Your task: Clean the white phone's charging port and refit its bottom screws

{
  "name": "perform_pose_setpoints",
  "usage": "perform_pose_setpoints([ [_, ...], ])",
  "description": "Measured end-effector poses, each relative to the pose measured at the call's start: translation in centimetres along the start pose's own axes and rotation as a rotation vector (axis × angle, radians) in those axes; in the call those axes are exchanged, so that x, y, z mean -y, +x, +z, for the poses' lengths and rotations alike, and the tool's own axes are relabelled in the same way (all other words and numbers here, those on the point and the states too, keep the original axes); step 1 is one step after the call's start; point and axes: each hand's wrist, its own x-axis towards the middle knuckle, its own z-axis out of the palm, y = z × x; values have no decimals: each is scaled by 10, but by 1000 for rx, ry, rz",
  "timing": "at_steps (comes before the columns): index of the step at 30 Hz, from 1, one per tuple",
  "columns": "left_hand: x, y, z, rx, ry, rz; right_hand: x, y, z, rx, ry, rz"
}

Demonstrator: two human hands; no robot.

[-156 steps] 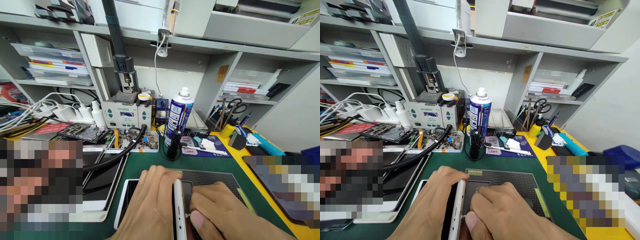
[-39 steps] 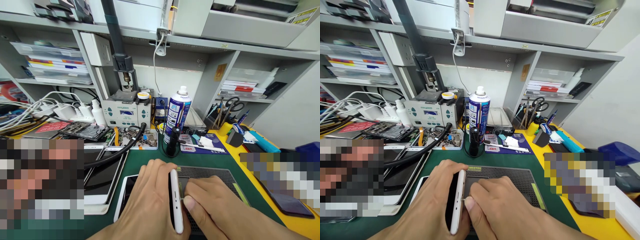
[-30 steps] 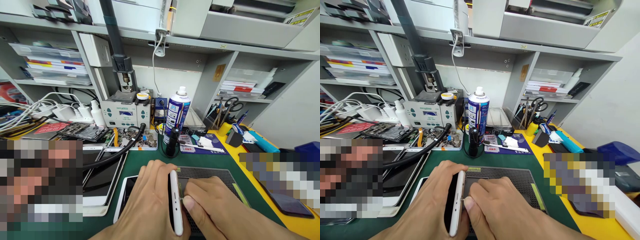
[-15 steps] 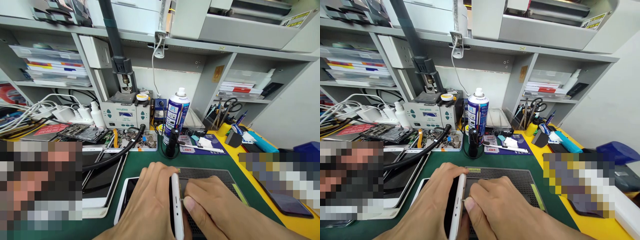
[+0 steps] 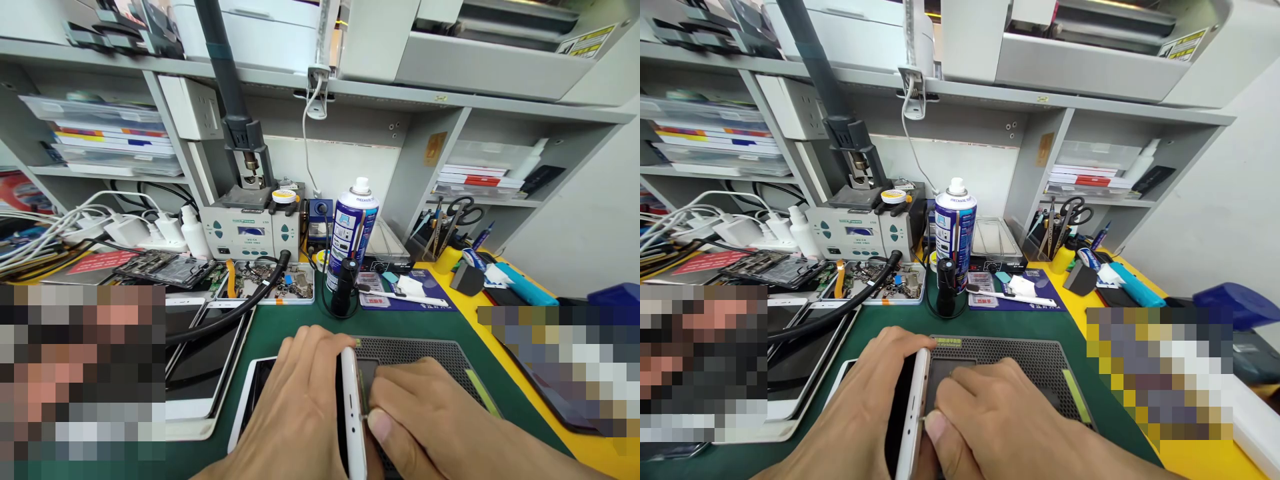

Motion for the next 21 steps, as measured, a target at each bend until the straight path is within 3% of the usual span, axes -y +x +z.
perform_pose_setpoints([
  [12,0,-1,1,-9,10,11,-2,2,5,49,-2,23],
  [21,-1,1,2,32,-30,-23,-10,2,5,-91,174,31],
])
